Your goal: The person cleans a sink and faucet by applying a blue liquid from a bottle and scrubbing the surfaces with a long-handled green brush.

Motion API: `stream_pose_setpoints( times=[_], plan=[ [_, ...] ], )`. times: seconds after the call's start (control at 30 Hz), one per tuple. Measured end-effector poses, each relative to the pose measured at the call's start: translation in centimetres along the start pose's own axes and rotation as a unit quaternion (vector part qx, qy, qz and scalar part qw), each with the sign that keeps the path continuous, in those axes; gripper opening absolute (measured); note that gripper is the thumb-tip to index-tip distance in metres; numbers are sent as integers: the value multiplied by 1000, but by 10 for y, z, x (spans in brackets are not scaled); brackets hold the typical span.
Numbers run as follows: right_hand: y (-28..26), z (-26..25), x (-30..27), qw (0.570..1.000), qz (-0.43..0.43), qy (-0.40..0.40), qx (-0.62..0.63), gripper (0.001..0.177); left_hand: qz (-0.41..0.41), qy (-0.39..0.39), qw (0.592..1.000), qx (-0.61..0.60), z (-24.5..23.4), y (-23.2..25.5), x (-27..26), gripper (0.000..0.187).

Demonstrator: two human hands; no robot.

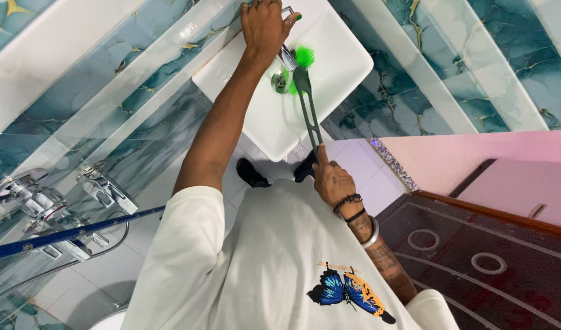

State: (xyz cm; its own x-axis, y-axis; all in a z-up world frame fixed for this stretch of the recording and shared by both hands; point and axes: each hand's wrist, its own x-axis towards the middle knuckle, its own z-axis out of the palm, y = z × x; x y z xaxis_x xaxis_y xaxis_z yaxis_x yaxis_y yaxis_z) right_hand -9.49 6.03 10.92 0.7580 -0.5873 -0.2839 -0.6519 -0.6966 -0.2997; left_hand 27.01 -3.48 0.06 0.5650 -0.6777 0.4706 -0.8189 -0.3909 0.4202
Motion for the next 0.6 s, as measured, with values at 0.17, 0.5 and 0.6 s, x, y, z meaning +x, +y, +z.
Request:
stream_pose_setpoints(
  times=[0.17,0.5,0.6],
  plan=[
    [-24,-50,-51,983,-21,-136,-125,62,32,26,999,-14,-2,-6,2,44],
    [3,-9,14,974,-11,-107,-201,67,10,0,1000,-19,-1,-10,-1,46],
    [-11,-14,-28,968,-22,-200,-151,67,5,20,1000,-21,-8,-14,1,37]
  ],
)
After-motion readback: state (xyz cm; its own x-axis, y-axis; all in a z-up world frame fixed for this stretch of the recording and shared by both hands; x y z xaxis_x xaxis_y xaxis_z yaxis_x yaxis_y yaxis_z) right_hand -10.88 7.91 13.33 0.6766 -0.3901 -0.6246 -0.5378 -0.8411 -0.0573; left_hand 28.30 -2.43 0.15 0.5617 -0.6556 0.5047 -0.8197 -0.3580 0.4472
